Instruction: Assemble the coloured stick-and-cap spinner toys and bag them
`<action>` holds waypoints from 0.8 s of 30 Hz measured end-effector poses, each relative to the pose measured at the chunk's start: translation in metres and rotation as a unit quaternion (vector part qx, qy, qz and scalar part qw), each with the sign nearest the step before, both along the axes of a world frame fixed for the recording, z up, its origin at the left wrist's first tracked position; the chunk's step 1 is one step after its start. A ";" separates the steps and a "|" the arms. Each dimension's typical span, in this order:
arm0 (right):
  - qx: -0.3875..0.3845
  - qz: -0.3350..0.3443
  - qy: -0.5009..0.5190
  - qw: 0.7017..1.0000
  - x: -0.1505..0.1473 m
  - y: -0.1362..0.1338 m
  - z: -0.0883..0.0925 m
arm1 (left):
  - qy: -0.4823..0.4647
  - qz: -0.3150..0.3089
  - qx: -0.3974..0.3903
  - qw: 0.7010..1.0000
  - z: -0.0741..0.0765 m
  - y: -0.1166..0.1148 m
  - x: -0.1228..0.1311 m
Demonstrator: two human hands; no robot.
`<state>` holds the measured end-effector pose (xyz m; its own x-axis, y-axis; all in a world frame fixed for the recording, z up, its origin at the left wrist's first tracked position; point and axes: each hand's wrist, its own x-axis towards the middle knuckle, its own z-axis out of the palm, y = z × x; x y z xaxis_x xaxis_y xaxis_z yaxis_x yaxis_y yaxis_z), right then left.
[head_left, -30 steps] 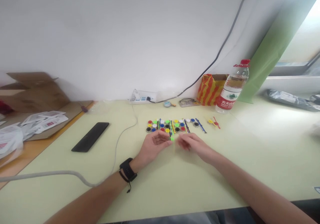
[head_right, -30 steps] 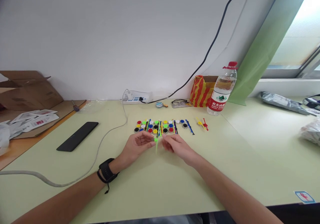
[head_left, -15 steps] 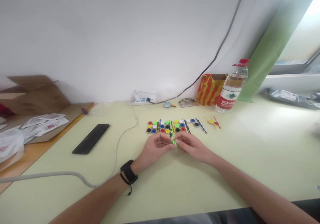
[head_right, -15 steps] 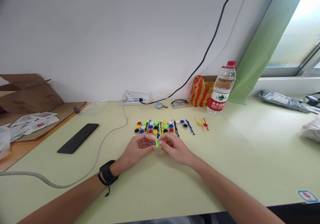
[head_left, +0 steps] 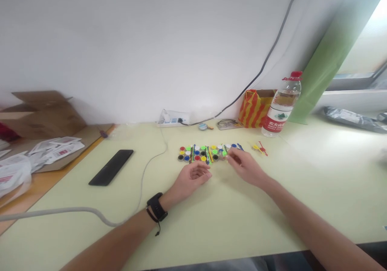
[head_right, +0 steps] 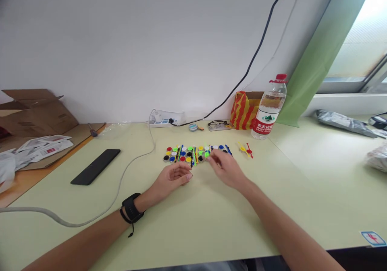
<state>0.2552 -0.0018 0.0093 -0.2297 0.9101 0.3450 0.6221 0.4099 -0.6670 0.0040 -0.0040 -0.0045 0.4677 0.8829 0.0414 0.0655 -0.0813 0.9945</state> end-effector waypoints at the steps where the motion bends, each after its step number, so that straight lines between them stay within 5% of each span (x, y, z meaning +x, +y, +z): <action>1: 0.017 -0.052 -0.036 0.998 0.010 0.006 0.002 | 0.007 -0.006 0.004 1.000 0.000 0.000 0.000; 6: -0.006 -0.242 -0.210 0.947 0.059 0.027 0.005 | 0.030 -0.029 0.033 0.999 0.003 -0.001 0.000; 12: -0.138 -0.314 -0.348 0.872 0.080 0.028 -0.002 | 0.046 -0.032 0.040 0.998 0.003 -0.002 -0.001; 18: -0.107 -0.330 -0.334 0.876 0.081 0.030 -0.003 | 0.052 -0.034 0.050 0.997 0.002 -0.002 -0.002; 24: -0.092 -0.252 -0.324 0.907 0.070 0.034 -0.007 | 0.061 -0.035 0.053 0.996 0.004 -0.003 -0.001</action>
<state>0.3250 0.0318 0.0021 0.1305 0.9843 0.1186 0.9856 -0.1158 -0.1233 0.0030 -0.0068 -0.0001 0.5359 0.8412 0.0715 0.1766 -0.1946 0.9649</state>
